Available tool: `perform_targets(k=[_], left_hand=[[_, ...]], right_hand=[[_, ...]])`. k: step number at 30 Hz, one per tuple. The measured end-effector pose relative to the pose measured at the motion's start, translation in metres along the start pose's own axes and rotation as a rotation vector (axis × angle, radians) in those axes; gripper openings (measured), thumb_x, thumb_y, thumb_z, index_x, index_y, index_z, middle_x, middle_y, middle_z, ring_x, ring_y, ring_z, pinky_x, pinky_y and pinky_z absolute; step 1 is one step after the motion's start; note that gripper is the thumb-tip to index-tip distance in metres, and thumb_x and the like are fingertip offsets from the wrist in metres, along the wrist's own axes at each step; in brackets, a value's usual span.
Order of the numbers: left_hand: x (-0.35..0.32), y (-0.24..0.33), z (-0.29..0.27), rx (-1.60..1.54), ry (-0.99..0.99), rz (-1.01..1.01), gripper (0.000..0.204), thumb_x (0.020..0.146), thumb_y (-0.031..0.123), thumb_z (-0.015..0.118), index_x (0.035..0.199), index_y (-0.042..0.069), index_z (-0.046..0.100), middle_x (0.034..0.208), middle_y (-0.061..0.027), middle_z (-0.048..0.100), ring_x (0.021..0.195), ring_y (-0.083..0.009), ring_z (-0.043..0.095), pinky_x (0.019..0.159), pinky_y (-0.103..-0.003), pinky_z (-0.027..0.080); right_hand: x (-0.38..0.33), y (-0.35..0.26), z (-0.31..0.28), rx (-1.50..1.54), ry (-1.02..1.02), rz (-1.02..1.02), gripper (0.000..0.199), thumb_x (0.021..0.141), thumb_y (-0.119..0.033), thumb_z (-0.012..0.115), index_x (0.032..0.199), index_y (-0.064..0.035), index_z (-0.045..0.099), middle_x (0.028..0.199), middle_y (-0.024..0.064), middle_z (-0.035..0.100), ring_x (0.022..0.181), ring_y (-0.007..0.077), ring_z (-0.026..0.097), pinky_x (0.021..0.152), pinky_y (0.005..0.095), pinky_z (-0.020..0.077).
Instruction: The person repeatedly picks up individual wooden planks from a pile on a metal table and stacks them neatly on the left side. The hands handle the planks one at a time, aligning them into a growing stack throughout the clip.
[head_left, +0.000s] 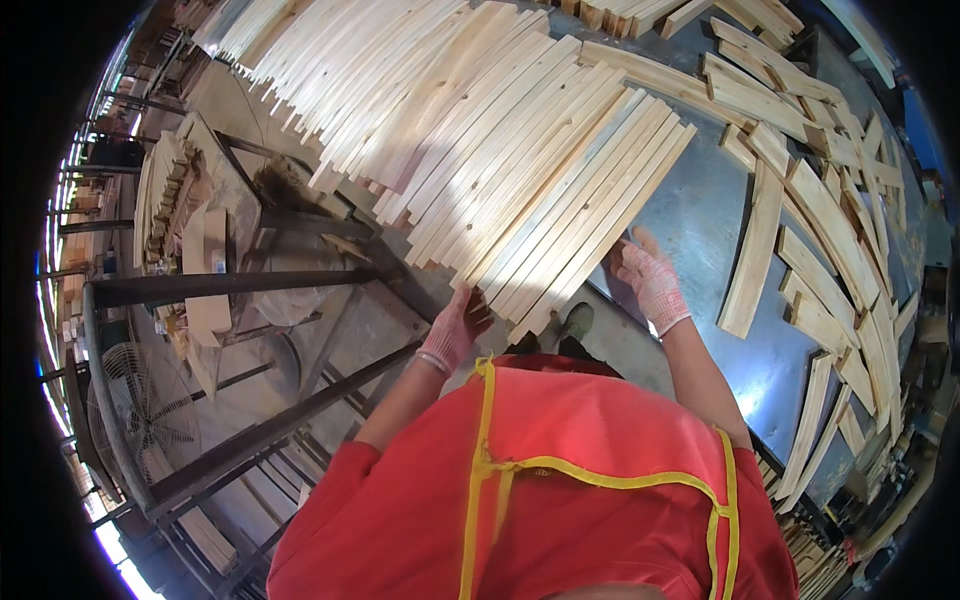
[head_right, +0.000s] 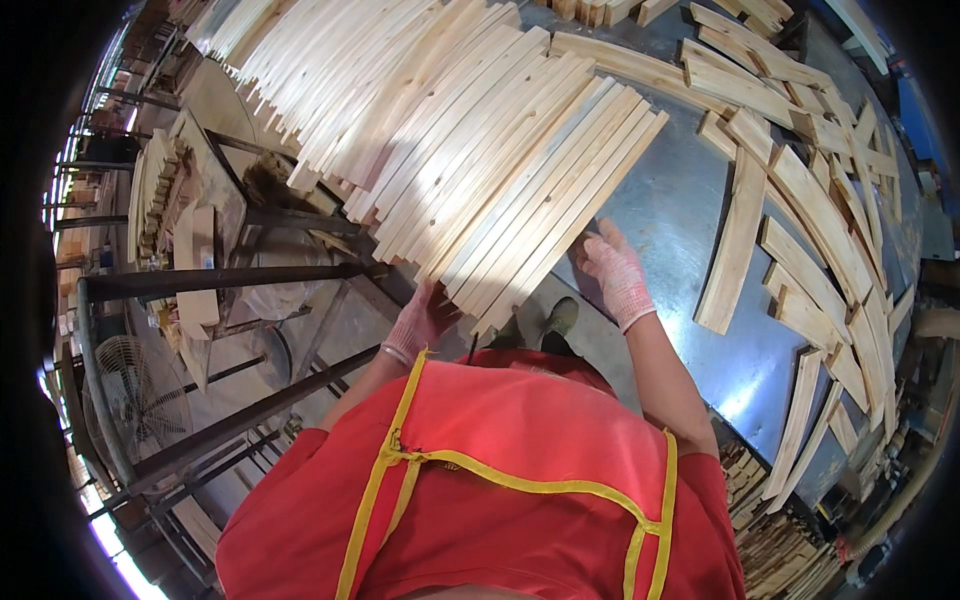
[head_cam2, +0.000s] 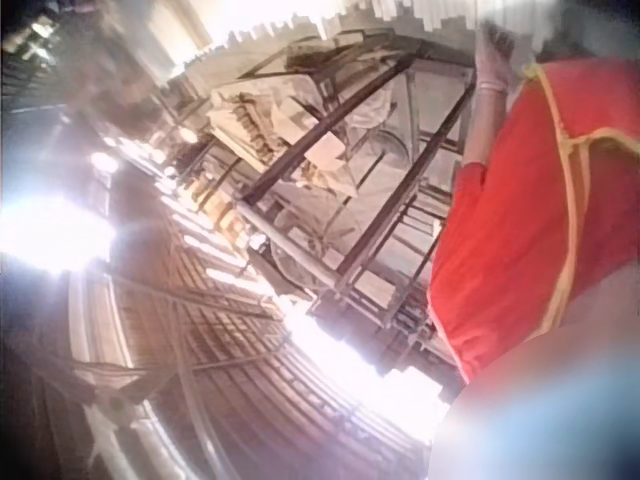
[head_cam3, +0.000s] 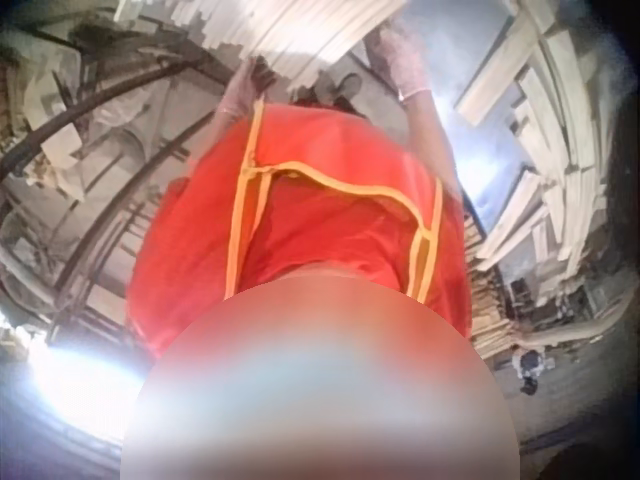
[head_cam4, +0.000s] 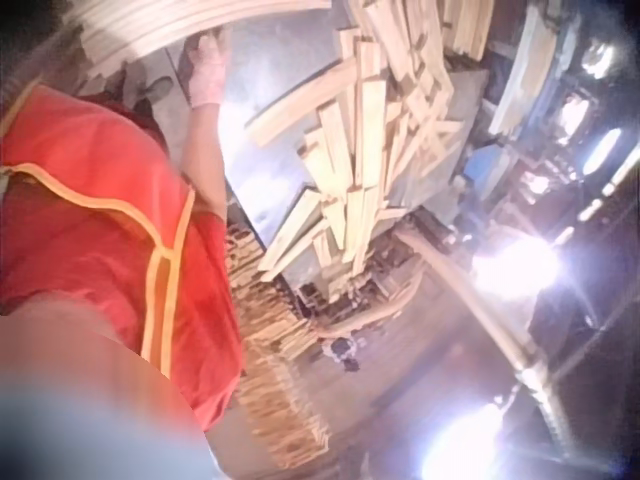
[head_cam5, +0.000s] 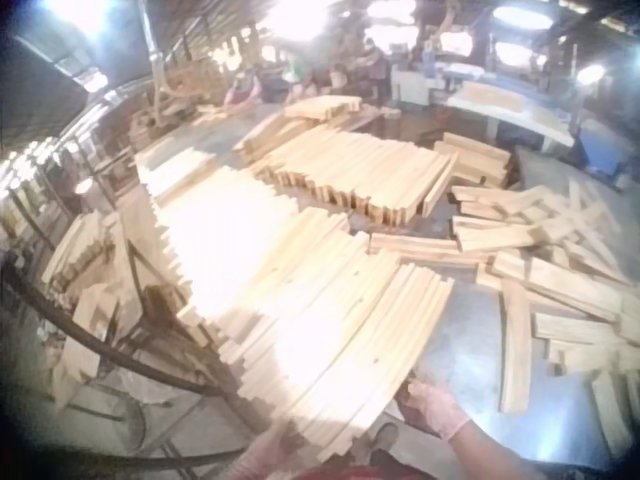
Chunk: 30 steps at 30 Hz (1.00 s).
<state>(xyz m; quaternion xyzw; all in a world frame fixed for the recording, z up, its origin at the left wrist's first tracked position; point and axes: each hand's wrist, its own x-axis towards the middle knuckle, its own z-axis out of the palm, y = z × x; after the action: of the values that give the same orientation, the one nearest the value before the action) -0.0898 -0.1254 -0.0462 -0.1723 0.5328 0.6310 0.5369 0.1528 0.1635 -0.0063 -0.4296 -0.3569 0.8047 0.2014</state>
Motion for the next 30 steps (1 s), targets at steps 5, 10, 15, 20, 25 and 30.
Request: perform_targets(k=[5, 10, 15, 20, 25, 30], left_hand=[[0.037, -0.024, -0.009, -0.329, -0.103, -0.015, 0.051, 0.099, 0.054, 0.072, 0.130, 0.014, 0.068, 0.133, -0.0076, 0.068, 0.129, -0.0314, 0.059, 0.116, -0.052, 0.043], [-0.041, 0.027, 0.043, -0.197, 0.018, -0.084, 0.049, 0.100, 0.058, 0.071, 0.122, 0.014, 0.064, 0.111, -0.0012, 0.068, 0.101, -0.0237, 0.062, 0.093, -0.042, 0.051], [-0.096, 0.079, 0.062, -0.122, -0.072, -0.032, 0.063, 0.105, 0.063, 0.061, 0.117, 0.003, 0.072, 0.101, -0.0092, 0.072, 0.096, -0.0301, 0.067, 0.091, -0.045, 0.057], [-0.097, 0.117, 0.102, 0.053, -0.398, 0.170, 0.058, 0.108, 0.052, 0.064, 0.132, 0.000, 0.062, 0.120, -0.0188, 0.070, 0.107, -0.0377, 0.072, 0.091, -0.049, 0.061], [-0.088, 0.142, 0.127, 0.577, -0.556, 0.453, 0.072, 0.101, 0.044, 0.075, 0.150, -0.002, 0.050, 0.137, -0.0234, 0.066, 0.114, -0.0392, 0.073, 0.094, -0.052, 0.062], [-0.094, 0.144, 0.102, 0.397, -0.715, 0.298, 0.052, 0.108, 0.010, 0.061, 0.155, -0.008, 0.047, 0.147, -0.0242, 0.060, 0.123, -0.0337, 0.068, 0.106, -0.045, 0.058]], right_hand=[[-0.010, 0.031, -0.024, -0.125, -0.057, 0.163, 0.077, 0.103, -0.017, 0.067, 0.169, 0.0016, 0.032, 0.141, 0.0136, 0.064, 0.116, 0.0228, 0.066, 0.099, 0.0352, 0.0547], [-0.034, 0.039, -0.037, -0.111, 0.089, 0.109, 0.073, 0.103, -0.020, 0.070, 0.165, 0.0018, 0.040, 0.137, 0.0123, 0.066, 0.113, 0.0212, 0.067, 0.099, 0.0343, 0.0549], [-0.042, -0.013, 0.032, -0.038, 0.199, -0.177, 0.073, 0.104, -0.031, 0.073, 0.162, 0.0005, 0.044, 0.135, 0.0119, 0.067, 0.111, 0.0217, 0.067, 0.097, 0.0364, 0.0552], [-0.014, -0.067, 0.155, 0.240, 0.039, 0.028, 0.093, 0.100, -0.050, 0.073, 0.169, -0.0030, 0.031, 0.130, 0.0101, 0.062, 0.117, 0.0222, 0.059, 0.096, 0.0362, 0.0536], [0.031, -0.076, 0.193, 0.510, -0.065, -0.152, 0.079, 0.101, -0.035, 0.075, 0.160, -0.0063, 0.032, 0.126, 0.0114, 0.061, 0.121, 0.0254, 0.061, 0.096, 0.0417, 0.0576], [-0.041, -0.093, 0.194, 0.616, -0.082, -0.404, 0.049, 0.101, -0.020, 0.071, 0.144, -0.0080, 0.052, 0.123, 0.0105, 0.064, 0.115, 0.0274, 0.067, 0.100, 0.0453, 0.0595]])
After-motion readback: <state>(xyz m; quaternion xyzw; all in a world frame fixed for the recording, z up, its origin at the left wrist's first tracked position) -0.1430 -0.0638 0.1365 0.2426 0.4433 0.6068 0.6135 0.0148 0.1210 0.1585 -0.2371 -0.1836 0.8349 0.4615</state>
